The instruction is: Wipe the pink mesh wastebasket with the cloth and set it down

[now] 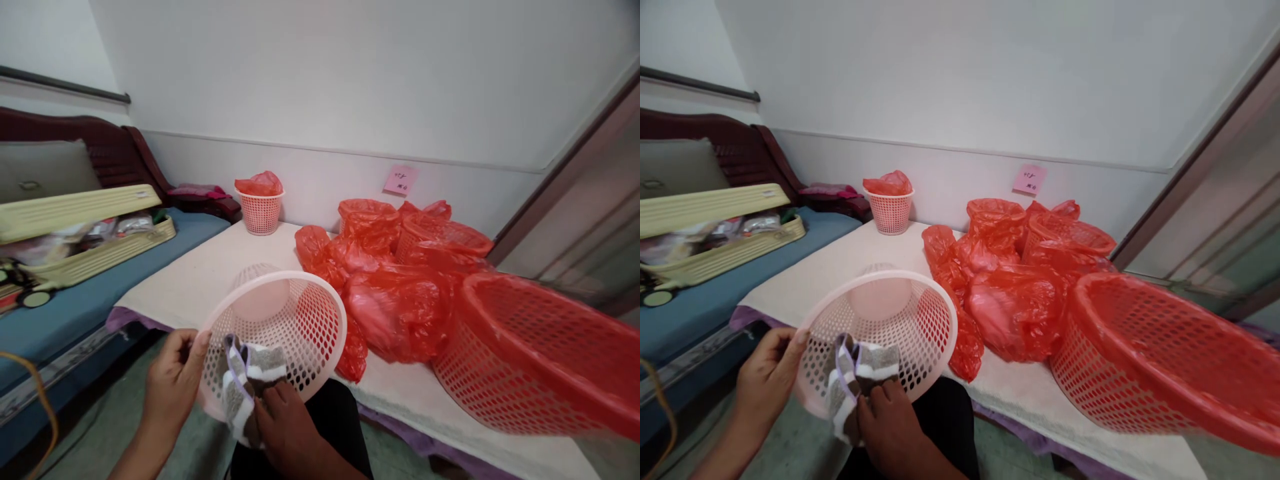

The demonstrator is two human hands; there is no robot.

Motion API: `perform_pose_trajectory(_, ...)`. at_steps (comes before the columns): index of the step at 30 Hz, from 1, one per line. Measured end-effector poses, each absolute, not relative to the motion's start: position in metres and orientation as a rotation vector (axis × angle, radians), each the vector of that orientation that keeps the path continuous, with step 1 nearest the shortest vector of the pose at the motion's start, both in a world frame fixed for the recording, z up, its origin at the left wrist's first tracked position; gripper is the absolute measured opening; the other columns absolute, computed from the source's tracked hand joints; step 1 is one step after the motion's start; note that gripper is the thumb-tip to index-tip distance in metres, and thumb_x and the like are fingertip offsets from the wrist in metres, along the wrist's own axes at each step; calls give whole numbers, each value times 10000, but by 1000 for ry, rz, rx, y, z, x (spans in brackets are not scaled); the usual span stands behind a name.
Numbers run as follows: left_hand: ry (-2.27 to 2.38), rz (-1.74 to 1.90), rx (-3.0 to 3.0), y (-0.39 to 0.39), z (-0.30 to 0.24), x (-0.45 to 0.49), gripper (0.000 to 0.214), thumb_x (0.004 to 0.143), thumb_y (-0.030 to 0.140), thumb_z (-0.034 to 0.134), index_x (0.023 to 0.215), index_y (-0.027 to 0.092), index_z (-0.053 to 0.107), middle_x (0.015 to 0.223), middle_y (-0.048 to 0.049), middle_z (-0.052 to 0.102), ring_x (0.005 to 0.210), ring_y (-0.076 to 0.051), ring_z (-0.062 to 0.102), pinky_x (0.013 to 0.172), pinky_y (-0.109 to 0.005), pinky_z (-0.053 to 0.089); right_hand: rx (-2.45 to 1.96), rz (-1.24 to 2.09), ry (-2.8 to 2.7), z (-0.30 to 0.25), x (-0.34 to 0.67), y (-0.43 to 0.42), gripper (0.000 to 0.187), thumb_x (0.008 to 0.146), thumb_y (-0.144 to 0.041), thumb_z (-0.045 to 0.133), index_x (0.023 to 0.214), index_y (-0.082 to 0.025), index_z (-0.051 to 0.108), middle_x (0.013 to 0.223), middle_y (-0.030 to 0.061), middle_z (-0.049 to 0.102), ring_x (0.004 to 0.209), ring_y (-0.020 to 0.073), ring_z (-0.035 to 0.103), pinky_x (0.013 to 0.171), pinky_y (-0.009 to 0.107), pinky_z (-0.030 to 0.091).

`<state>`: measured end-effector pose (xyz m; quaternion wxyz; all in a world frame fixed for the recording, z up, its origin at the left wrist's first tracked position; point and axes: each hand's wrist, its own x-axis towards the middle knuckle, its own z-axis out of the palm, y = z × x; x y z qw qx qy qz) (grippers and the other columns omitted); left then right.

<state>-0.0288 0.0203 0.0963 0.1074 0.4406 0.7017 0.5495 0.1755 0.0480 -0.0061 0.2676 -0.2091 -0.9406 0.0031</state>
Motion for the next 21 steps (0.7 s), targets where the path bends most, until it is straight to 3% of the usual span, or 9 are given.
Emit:
perform_pose_trajectory(5, 1846, 1668, 1055, 3, 63, -11, 365, 833, 579, 580, 888, 219, 566, 706, 37, 563, 642, -147, 531, 579, -242, 448, -613, 169, -2472, 23, 143, 44, 225, 811, -188, 596, 1028, -129, 593, 924, 101, 611, 857, 248, 521, 741, 392, 462)
perform_pose_trajectory(10, 2032, 1809, 941, -8, 66, -15, 379, 830, 582, 582, 908, 211, 591, 754, 25, 588, 675, -139, 532, 608, -237, 440, -596, 439, -2546, 41, 131, 43, 264, 753, -261, 649, 996, -187, 577, 1041, 68, 598, 910, 206, 548, 730, 303, 464)
perform_pose_trajectory(15, 2123, 1789, 1163, -9, 78, -34, 332, 823, 535, 617, 959, 234, 644, 863, 16, 643, 761, -142, 573, 718, -252, 446, -835, 148, -2811, 34, 144, 78, 106, 892, -256, 574, 962, -214, 641, 945, 78, 635, 851, 234, 595, 698, 343, 475)
perform_pose_trajectory(21, 2087, 1736, 1375, -2, 78, -26, 337, 838, 514, 599, 1009, 230, 664, 921, -2, 700, 812, -165, 620, 741, -255, 472, -1250, 20, -2743, 37, 155, 130, 215, 895, -112, 478, 1001, -128, 664, 998, 181, 655, 890, 268, 631, 716, 386, 490)
